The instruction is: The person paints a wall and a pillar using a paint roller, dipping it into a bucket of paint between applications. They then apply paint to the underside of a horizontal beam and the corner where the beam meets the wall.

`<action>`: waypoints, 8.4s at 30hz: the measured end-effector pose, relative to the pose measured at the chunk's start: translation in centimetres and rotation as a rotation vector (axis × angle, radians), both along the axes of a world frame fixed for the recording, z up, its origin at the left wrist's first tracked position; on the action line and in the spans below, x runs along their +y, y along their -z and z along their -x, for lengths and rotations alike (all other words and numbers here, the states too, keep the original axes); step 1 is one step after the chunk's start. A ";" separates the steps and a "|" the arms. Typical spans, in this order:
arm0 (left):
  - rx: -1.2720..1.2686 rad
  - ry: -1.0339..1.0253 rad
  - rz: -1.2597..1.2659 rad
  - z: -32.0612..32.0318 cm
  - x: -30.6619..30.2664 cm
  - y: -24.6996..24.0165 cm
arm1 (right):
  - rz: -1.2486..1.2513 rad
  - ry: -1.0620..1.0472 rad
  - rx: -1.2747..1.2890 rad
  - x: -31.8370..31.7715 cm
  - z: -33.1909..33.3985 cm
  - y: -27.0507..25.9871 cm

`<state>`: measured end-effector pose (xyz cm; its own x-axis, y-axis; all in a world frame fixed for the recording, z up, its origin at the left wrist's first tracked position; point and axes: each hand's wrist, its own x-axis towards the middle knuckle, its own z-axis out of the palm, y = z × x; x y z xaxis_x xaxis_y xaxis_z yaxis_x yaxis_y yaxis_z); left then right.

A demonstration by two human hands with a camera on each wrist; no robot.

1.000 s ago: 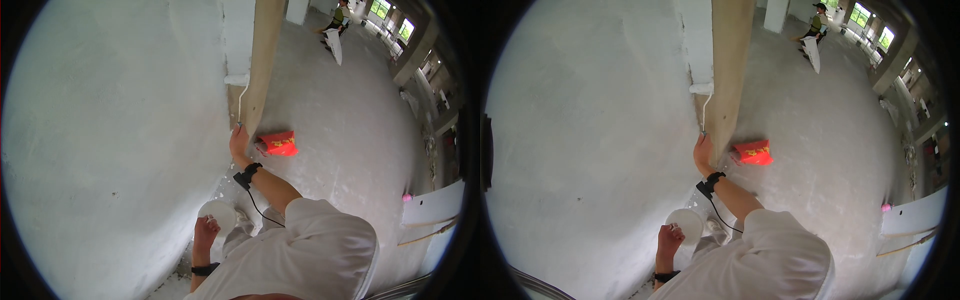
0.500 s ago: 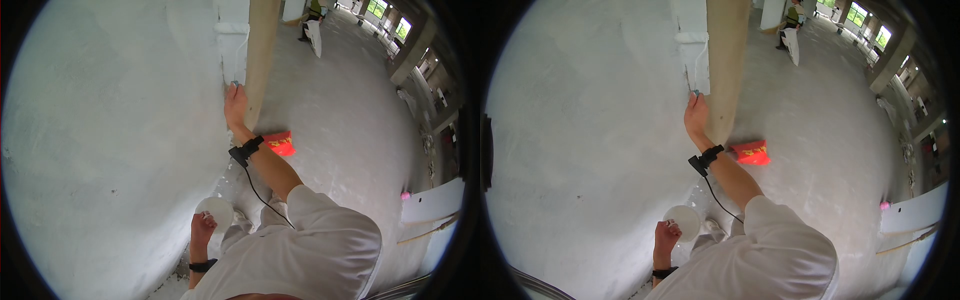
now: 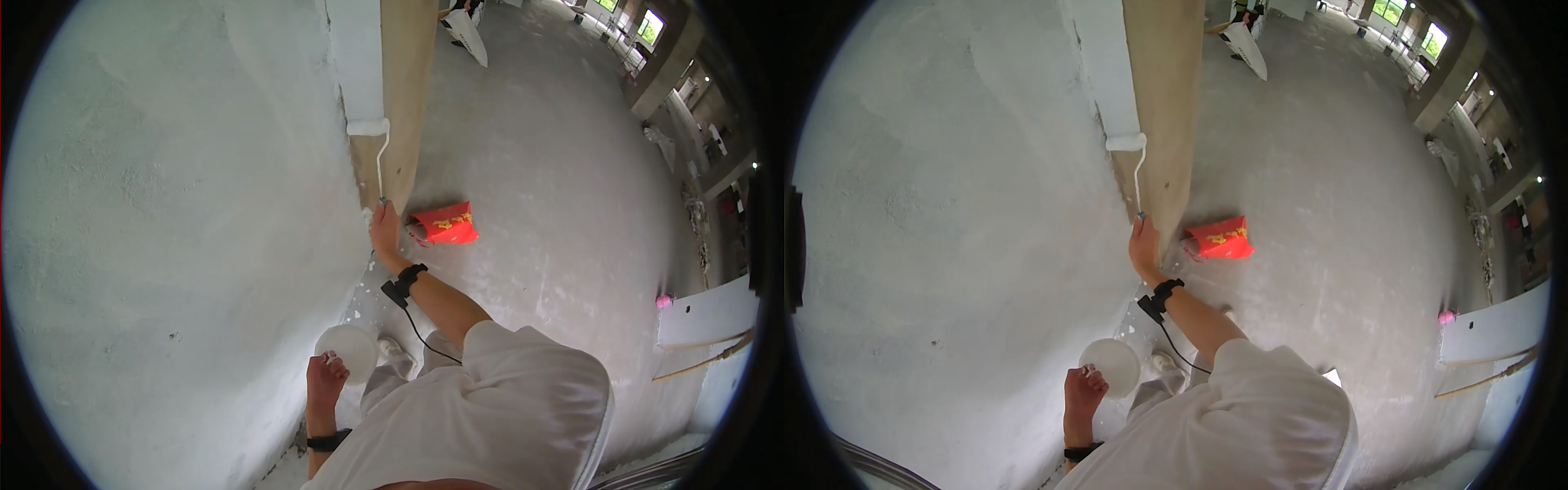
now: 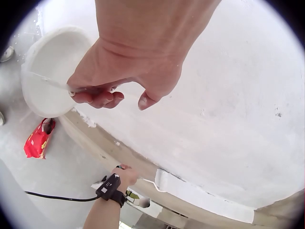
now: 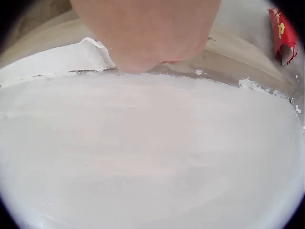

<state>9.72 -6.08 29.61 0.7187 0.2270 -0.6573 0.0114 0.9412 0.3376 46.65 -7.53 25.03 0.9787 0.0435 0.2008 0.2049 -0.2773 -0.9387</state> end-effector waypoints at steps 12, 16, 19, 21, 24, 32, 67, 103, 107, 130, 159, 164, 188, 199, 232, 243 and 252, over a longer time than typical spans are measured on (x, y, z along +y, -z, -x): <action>-0.045 0.003 -0.009 0.0 -1.9 -0.3 | 0.155 0.009 -0.116 -2.8 -1.5 -3.2; -0.019 -0.001 -0.029 -0.5 -2.6 -0.8 | 0.288 -0.019 0.005 -3.6 -0.5 2.1; -0.037 0.012 -0.047 -1.5 -1.8 -1.7 | 0.373 -0.007 0.047 -4.2 0.6 3.5; -0.053 0.024 -0.029 -2.1 -1.5 -1.5 | 0.366 -0.038 0.026 -5.3 0.7 4.0; -0.115 0.047 0.024 -2.6 -0.6 0.0 | 0.312 -0.094 -0.041 -7.4 0.6 3.3; -0.084 0.087 -0.010 -4.9 0.9 0.2 | 0.362 -0.745 0.550 -21.2 4.7 -5.0; -0.010 -0.243 0.070 -21.8 -8.3 -3.8 | 0.813 -1.118 -0.205 -32.6 -4.7 -7.2; -0.136 -0.221 0.173 -19.9 -3.4 -0.3 | 1.002 -0.988 -0.297 -29.7 -2.2 -8.3; -0.182 -0.282 0.179 -20.1 -3.2 0.7 | 0.949 -0.979 -0.321 -29.6 -1.8 -8.3; -0.185 -0.272 0.083 -20.1 -3.3 0.5 | 0.898 -1.060 0.394 -23.8 -6.8 -12.8; -0.232 -0.411 0.110 -17.5 -2.3 0.0 | 0.958 -1.311 -0.123 -19.9 -7.3 -12.1; -0.231 -0.430 0.134 -17.0 -2.3 1.6 | 0.653 -1.038 0.414 -21.4 -6.9 -12.7; -0.126 -0.489 0.174 -14.6 -4.9 2.3 | -0.187 -0.526 0.219 -9.0 -4.5 -4.6; -0.075 -0.514 0.117 -12.0 -7.1 2.6 | -0.342 -0.465 0.409 -2.2 -4.0 0.9; -0.028 -0.672 0.118 -7.0 -7.6 3.6 | -0.391 -0.252 0.406 0.9 -0.6 11.9; -0.007 -0.674 0.114 -6.2 -8.6 3.9 | -0.561 -0.231 0.444 0.6 0.7 1.8; 0.004 -0.654 0.083 -5.9 -9.0 4.7 | -0.494 -0.342 0.247 2.4 -3.6 -7.4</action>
<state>15.62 -15.08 24.91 0.4469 0.5649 -0.6937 -0.5707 0.7771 0.2651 50.27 -5.15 32.46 0.9458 0.3213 0.0478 -0.0331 0.2416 -0.9698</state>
